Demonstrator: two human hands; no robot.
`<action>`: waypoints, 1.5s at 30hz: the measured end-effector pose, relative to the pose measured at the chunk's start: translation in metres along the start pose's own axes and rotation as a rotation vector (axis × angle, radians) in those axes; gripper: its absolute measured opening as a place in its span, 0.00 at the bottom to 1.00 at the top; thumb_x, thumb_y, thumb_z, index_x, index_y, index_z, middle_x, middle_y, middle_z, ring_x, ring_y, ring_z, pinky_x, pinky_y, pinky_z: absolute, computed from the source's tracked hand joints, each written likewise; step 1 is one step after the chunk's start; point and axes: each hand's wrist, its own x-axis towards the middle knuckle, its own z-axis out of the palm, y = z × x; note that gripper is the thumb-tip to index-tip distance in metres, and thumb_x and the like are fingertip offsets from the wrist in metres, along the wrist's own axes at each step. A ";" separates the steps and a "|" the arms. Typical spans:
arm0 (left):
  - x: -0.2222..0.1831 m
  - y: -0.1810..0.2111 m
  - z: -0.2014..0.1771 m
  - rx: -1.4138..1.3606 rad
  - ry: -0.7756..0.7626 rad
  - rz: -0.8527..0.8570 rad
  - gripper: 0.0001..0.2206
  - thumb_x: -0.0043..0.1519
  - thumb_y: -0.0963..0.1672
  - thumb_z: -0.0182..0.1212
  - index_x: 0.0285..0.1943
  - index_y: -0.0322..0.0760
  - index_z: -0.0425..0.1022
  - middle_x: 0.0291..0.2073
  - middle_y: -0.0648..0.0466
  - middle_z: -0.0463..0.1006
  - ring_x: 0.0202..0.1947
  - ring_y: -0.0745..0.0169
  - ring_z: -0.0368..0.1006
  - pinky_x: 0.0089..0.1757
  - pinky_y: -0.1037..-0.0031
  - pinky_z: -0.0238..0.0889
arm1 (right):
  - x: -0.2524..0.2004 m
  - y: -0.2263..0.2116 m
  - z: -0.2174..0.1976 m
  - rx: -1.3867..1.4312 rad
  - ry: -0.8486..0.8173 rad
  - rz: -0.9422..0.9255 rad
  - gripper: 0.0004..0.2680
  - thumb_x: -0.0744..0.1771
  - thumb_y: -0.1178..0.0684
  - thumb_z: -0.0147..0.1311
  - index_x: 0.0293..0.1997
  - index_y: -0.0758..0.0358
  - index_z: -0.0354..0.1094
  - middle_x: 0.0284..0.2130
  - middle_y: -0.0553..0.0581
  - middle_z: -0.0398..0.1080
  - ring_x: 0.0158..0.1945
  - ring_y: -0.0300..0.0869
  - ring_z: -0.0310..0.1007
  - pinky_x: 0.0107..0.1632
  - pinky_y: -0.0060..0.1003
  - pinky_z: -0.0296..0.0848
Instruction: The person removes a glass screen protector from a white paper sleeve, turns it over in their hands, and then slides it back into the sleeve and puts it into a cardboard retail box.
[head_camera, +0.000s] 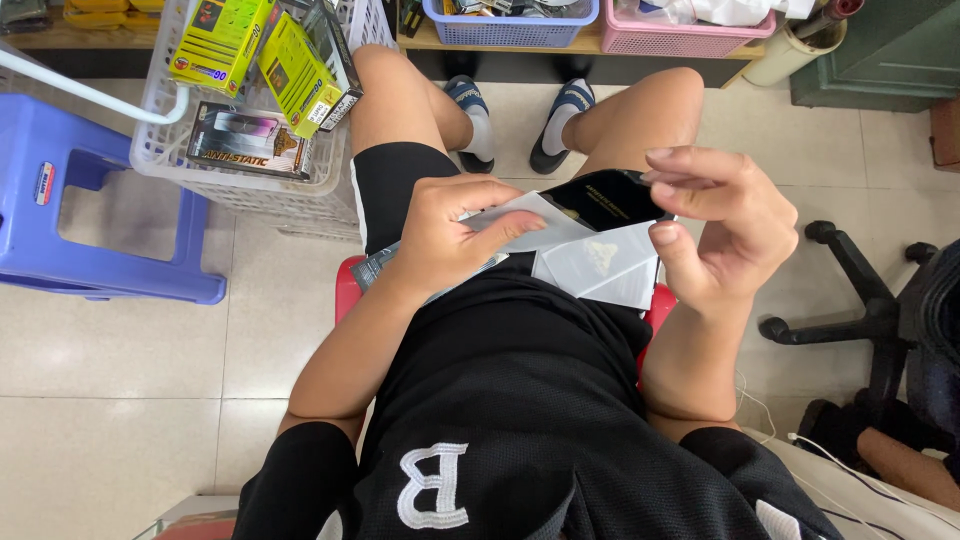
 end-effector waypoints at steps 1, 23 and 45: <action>0.000 0.000 0.000 0.013 -0.008 0.023 0.06 0.61 0.40 0.73 0.44 0.30 0.83 0.36 0.49 0.85 0.34 0.67 0.81 0.38 0.79 0.71 | -0.002 0.003 0.000 0.011 -0.031 -0.013 0.09 0.68 0.56 0.63 0.39 0.75 0.69 0.46 0.70 0.75 0.45 0.48 0.80 0.47 0.35 0.79; 0.001 0.001 -0.002 0.038 -0.034 -0.015 0.08 0.61 0.41 0.73 0.44 0.30 0.83 0.34 0.49 0.84 0.33 0.66 0.81 0.37 0.77 0.71 | 0.011 -0.003 0.014 -0.057 -0.449 -0.051 0.08 0.63 0.58 0.68 0.43 0.66 0.79 0.49 0.61 0.77 0.44 0.45 0.77 0.43 0.33 0.76; -0.058 -0.072 -0.015 0.663 -0.502 -0.203 0.33 0.43 0.52 0.81 0.57 0.41 0.75 0.61 0.44 0.66 0.60 0.41 0.64 0.52 0.53 0.61 | -0.083 0.075 0.034 0.207 -0.118 0.670 0.14 0.69 0.63 0.53 0.62 0.70 0.56 0.47 0.51 0.69 0.51 0.38 0.69 0.56 0.32 0.71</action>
